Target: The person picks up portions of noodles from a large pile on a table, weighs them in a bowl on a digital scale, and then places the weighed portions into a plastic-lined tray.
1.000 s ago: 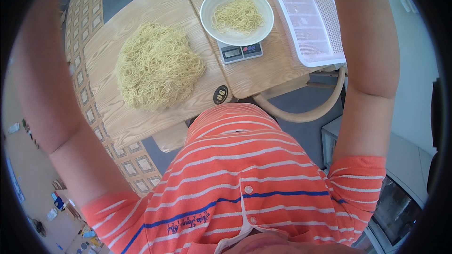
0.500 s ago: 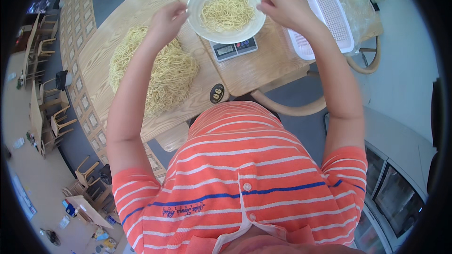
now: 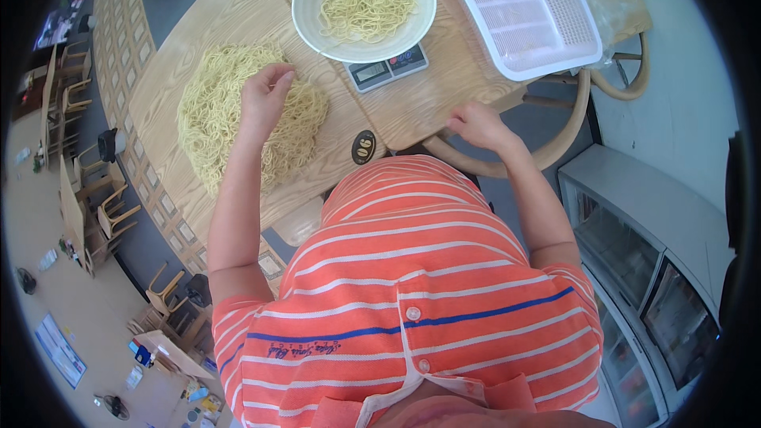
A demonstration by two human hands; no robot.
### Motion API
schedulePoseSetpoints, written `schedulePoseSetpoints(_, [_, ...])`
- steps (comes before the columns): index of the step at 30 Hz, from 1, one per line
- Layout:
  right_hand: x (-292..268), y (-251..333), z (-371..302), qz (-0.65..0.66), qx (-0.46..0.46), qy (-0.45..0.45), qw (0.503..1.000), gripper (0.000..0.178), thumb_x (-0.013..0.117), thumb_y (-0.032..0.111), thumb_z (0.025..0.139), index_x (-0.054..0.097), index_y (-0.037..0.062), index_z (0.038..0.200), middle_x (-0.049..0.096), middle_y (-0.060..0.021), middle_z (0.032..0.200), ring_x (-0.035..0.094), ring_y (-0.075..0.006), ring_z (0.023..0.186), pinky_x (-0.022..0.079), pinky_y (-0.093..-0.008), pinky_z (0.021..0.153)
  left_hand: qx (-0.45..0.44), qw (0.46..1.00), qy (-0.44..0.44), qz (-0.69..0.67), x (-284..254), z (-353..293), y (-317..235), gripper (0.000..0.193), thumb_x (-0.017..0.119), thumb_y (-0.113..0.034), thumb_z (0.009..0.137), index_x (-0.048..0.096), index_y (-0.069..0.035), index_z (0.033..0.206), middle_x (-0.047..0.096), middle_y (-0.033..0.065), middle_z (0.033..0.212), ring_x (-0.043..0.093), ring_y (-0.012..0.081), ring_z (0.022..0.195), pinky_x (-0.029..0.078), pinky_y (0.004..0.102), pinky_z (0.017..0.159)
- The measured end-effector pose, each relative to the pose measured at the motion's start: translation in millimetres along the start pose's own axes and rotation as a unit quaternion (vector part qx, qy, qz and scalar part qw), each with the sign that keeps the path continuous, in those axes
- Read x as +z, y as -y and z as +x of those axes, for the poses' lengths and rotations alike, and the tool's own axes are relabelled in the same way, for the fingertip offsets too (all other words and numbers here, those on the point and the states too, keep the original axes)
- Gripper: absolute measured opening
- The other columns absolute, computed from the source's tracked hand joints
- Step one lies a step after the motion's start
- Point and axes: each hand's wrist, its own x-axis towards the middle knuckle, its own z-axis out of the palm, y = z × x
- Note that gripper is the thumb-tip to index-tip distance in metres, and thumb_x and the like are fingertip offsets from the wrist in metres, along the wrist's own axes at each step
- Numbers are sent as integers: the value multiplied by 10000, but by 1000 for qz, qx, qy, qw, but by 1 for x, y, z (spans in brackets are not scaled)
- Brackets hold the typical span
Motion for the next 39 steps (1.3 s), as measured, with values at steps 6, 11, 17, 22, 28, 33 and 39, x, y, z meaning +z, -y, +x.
schedulePoseSetpoints(6, [6, -7, 1, 8, 1, -24, 1000, 254, 574, 287, 836, 662, 56, 778, 638, -153, 741, 620, -335, 745, 478, -435, 661, -34, 999, 33, 14, 25, 6, -2, 223, 657, -83, 849, 633, 14, 1050, 663, 50, 915, 603, 118, 853, 485, 257, 769])
schedulePoseSetpoints(11, [22, -15, 6, -17, -4, -28, 999, 251, 567, 277, 839, 665, 55, 774, 649, -160, 768, 627, -342, 768, 485, -445, 681, -43, 999, 25, -1, 47, 11, 5, 317, 687, -64, 811, 606, 18, 1107, 652, 82, 981, 602, 147, 920, 491, 272, 789])
schedulePoseSetpoints(17, [22, -5, 6, 0, 10, -9, 1000, 258, 563, 277, 839, 667, 55, 758, 654, -166, 784, 629, -346, 779, 486, -450, 696, -73, 996, 14, -52, 64, 13, 8, 261, 679, -110, 829, 628, 9, 1055, 636, 62, 936, 571, 138, 865, 468, 273, 771])
schedulePoseSetpoints(22, [18, 5, 6, 40, -55, -52, 996, 222, 555, 253, 855, 655, 59, 816, 653, -160, 800, 627, -347, 769, 486, -438, 678, -20, 999, 34, 1, 43, 1, -3, 172, 609, -163, 896, 642, 0, 942, 592, 2, 756, 536, 104, 732, 440, 260, 676])
schedulePoseSetpoints(28, [-22, 120, 22, 159, -265, -234, 922, 219, 551, 219, 895, 634, 83, 1046, 653, -171, 869, 628, -360, 798, 494, -425, 651, 72, 984, 62, 152, 17, -28, -68, 188, 572, -196, 898, 625, -23, 952, 629, 199, 776, 607, 318, 669, 477, 391, 644])
schedulePoseSetpoints(33, [-31, 153, 84, -106, -258, -121, 953, 214, 534, 260, 904, 640, 82, 956, 651, -148, 793, 630, -361, 744, 484, -456, 627, 90, 982, 6, 167, 17, -19, -80, 190, 535, -201, 912, 617, -35, 953, 620, 190, 745, 603, 324, 668, 471, 402, 637])
schedulePoseSetpoints(39, [-88, 130, 90, -37, -284, -313, 905, 238, 524, 247, 904, 620, 46, 988, 662, -155, 759, 657, -306, 748, 508, -441, 633, -94, 976, -138, 142, -84, -39, -40, 249, 556, -225, 907, 635, -13, 1011, 628, 138, 747, 577, 204, 669, 460, 356, 635])
